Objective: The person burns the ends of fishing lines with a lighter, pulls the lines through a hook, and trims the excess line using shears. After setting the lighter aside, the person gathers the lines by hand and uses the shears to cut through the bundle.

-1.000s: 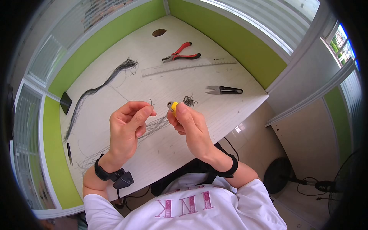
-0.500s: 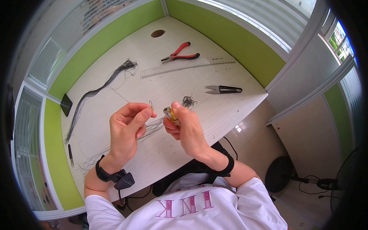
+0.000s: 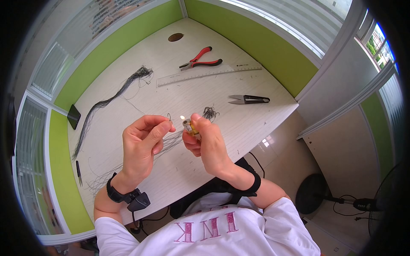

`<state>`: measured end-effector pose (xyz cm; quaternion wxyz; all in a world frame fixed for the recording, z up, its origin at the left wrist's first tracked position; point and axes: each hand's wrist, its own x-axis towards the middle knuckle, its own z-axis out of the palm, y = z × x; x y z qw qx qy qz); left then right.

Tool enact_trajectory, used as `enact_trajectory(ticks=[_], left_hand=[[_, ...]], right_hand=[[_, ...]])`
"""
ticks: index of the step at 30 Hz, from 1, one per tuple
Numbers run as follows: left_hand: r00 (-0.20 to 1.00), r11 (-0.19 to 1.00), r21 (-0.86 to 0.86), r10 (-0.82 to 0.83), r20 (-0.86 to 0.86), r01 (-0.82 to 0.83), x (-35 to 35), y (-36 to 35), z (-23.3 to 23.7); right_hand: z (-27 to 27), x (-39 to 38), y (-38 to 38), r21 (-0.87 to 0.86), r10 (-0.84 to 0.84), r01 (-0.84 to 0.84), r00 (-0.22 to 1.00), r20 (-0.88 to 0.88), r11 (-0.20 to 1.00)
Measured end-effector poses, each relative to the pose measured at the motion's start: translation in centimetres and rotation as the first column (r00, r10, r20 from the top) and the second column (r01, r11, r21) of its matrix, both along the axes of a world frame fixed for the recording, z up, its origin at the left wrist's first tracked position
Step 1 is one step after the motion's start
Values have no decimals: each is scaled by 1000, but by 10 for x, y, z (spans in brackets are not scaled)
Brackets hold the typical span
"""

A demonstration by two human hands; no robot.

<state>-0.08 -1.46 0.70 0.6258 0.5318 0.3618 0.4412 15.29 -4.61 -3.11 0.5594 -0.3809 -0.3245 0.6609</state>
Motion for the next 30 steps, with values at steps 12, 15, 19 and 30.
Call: enact_trajectory(ticks=[12, 15, 19, 30], left_hand=[[999, 998, -37, -41, 6, 42, -3, 0, 2], [998, 996, -63, -58, 35, 60, -4, 0, -2], [996, 995, -64, -72, 51, 75, -4, 1, -3], [995, 991, -90, -97, 23, 98, -5, -2, 2]], right_hand=[[-3, 2, 2, 359, -249, 219, 968, 40, 907], [2, 0, 4, 536, -343, 227, 930, 127, 813], [-6, 6, 7, 635, -366, 104, 882, 297, 766], [-9, 11, 9, 655, -406, 113, 858, 314, 747]])
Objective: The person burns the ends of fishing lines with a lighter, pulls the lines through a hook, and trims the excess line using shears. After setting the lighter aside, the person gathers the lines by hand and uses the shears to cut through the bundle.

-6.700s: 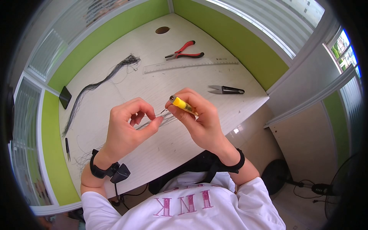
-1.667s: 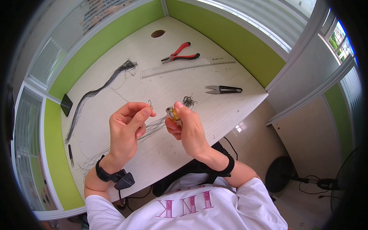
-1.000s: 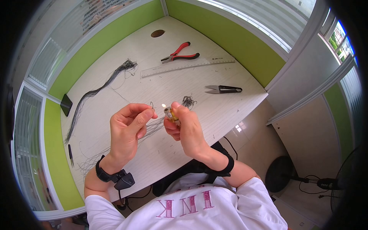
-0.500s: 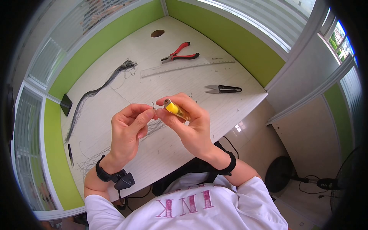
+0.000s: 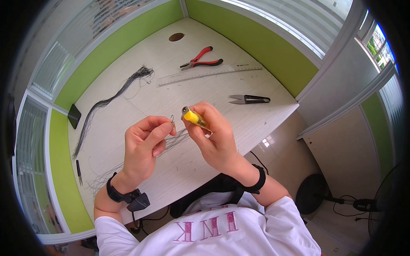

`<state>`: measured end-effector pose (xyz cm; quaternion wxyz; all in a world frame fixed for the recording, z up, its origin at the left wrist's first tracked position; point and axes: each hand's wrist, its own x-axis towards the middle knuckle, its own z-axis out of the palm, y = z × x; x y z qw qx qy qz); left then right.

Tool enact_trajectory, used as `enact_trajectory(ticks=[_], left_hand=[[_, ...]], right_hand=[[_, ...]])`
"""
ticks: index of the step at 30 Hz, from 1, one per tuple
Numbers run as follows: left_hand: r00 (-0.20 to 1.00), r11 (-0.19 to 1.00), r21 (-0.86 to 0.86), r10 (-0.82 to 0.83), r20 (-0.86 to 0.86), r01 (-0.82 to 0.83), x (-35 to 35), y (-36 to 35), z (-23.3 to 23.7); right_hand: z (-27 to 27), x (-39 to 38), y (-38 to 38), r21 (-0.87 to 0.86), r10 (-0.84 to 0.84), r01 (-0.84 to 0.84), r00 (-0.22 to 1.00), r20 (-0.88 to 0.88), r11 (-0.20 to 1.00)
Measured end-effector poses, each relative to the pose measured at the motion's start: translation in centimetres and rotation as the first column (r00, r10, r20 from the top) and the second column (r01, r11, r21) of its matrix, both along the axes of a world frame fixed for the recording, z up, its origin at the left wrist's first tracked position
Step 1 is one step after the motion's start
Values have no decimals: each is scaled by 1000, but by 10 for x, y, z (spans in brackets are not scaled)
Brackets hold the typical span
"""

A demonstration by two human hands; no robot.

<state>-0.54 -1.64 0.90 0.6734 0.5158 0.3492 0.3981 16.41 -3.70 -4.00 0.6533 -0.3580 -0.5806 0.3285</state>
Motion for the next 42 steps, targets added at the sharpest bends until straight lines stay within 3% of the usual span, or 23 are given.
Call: enact_trajectory(ticks=[1, 3, 9, 16, 19, 22, 24, 27, 42], left_hand=[[1000, 1000, 0, -14, 23, 14, -1, 1, 0], [999, 1000, 0, -27, 46, 27, 0, 1, 0], [999, 1000, -4, -29, 27, 29, 0, 1, -1], [999, 1000, 16, -11, -30, 12, 1, 0, -2], [1000, 1000, 2, 23, -18, -23, 4, -1, 5], [999, 999, -11, 42, -24, -42, 5, -1, 5], [999, 999, -16, 39, -26, -39, 4, 0, 3], [1000, 999, -41, -11, 6, 11, 1, 1, 2], [999, 999, -11, -43, -4, 42, 1, 0, 0]], right_hand=[[2, 1, 0, 0, 0, 0, 1000, 0, 1000], [8, 5, -1, 99, -54, 38, 985, 165, 994], [9, 7, -2, 101, -42, 20, 973, 227, 995], [10, 3, -4, 101, -54, 36, 981, 187, 994], [6, 5, -3, 24, -54, 51, 989, 135, 998], [11, 9, -3, 110, -114, 89, 965, 238, 990], [14, 9, -1, 293, -222, 136, 933, 285, 947], [14, 8, 2, 348, -281, 165, 906, 316, 923], [17, 6, 5, 429, -341, 172, 869, 358, 887]])
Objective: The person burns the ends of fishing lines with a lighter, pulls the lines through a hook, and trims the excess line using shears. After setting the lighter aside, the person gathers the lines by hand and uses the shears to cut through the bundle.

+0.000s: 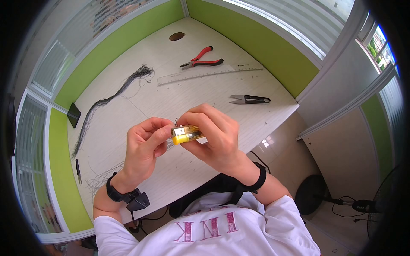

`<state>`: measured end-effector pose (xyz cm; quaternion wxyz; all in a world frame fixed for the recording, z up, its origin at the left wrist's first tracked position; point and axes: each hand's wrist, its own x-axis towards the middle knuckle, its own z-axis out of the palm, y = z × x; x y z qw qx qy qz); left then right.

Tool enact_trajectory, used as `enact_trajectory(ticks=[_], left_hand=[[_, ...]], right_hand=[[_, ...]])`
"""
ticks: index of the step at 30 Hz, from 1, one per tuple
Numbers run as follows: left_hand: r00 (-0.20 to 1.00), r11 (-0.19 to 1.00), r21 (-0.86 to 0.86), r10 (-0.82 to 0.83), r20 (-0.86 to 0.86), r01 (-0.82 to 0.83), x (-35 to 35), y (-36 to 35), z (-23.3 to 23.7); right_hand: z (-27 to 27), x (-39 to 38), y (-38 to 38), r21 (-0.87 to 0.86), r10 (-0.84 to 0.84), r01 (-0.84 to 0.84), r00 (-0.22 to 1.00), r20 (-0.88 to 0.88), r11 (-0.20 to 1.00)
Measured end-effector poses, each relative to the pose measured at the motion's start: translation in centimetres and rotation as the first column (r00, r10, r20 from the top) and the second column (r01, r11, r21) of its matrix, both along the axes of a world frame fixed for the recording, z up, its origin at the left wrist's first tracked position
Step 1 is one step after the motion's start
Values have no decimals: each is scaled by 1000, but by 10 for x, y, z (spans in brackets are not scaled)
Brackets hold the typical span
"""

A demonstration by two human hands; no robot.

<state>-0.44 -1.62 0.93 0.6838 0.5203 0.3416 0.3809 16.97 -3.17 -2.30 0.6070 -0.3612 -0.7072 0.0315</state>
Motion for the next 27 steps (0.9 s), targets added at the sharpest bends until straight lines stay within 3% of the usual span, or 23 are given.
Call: enact_trajectory(ticks=[16, 19, 21, 22, 27], left_hand=[[999, 995, -98, -14, 45, 18, 3, 1, -11], [999, 998, -62, 4, 51, -1, 3, -3, 0], [998, 1000, -11, 29, 55, -29, 1, -1, 7], [999, 999, -28, 32, 36, -31, 0, 0, 8], [1000, 996, -83, 21, 9, -20, 2, -1, 4]], right_hand=[[-12, -1, -6, -186, 63, -90, 987, -146, 978], [-16, 4, -8, -219, 10, -45, 988, -157, 975], [-17, 12, -10, -415, -122, 28, 972, -201, 909], [-13, 12, -10, -254, -49, 4, 984, -173, 967], [-2, 9, -7, -79, 23, -29, 996, -82, 996]])
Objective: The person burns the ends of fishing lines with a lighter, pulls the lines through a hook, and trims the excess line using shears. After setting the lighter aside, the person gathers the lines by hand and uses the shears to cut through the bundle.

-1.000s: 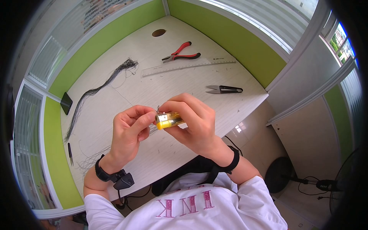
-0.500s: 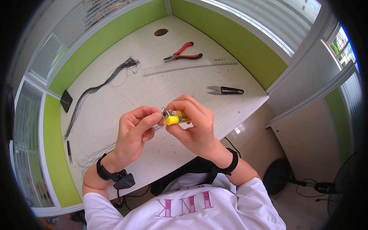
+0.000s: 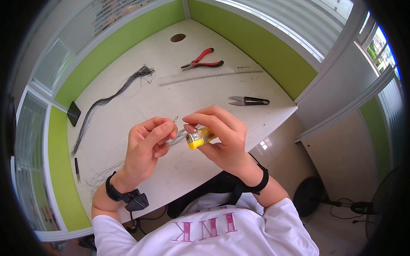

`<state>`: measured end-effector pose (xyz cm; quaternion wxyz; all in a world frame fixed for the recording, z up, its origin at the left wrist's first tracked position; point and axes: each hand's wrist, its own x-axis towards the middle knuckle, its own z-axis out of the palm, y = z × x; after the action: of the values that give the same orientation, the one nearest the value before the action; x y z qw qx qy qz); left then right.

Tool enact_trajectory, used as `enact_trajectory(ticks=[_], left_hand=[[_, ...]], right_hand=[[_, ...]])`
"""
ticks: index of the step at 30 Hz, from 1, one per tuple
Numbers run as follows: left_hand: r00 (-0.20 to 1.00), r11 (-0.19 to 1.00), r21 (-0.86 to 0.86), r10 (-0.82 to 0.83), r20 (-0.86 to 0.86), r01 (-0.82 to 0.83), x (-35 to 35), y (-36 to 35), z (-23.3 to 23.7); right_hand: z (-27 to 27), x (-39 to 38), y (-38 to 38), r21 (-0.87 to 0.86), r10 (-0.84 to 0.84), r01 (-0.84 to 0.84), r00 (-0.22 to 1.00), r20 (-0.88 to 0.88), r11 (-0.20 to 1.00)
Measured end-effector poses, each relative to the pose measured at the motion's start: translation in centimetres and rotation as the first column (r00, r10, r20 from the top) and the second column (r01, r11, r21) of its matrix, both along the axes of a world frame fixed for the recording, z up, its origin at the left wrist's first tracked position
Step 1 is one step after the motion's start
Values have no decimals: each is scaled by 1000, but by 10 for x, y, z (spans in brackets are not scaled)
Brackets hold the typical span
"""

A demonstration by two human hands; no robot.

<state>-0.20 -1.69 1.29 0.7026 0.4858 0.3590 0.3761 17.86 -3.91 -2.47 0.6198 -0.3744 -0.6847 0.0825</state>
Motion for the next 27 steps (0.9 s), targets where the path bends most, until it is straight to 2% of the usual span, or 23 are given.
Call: enact_trajectory(ticks=[2, 8, 14, 20, 27], left_hand=[[1000, 1000, -27, -8, 30, 8, 0, -2, 0], [1000, 1000, -1, -9, 22, 9, -1, 0, -5], [1000, 1000, 3, -10, 17, 10, -1, 0, -5], [1000, 1000, 4, -9, 7, 9, 0, 0, -5], [999, 1000, -2, -31, 12, 31, 0, 0, -6]], right_hand=[[-2, -2, 2, 83, -71, 64, 993, 90, 995], [2, -6, 3, 192, -189, 158, 970, 154, 968], [4, -6, 5, 268, -228, 167, 950, 213, 949], [5, -3, 6, 302, -241, 156, 932, 271, 941], [4, -8, 5, 254, -215, 154, 948, 233, 955]])
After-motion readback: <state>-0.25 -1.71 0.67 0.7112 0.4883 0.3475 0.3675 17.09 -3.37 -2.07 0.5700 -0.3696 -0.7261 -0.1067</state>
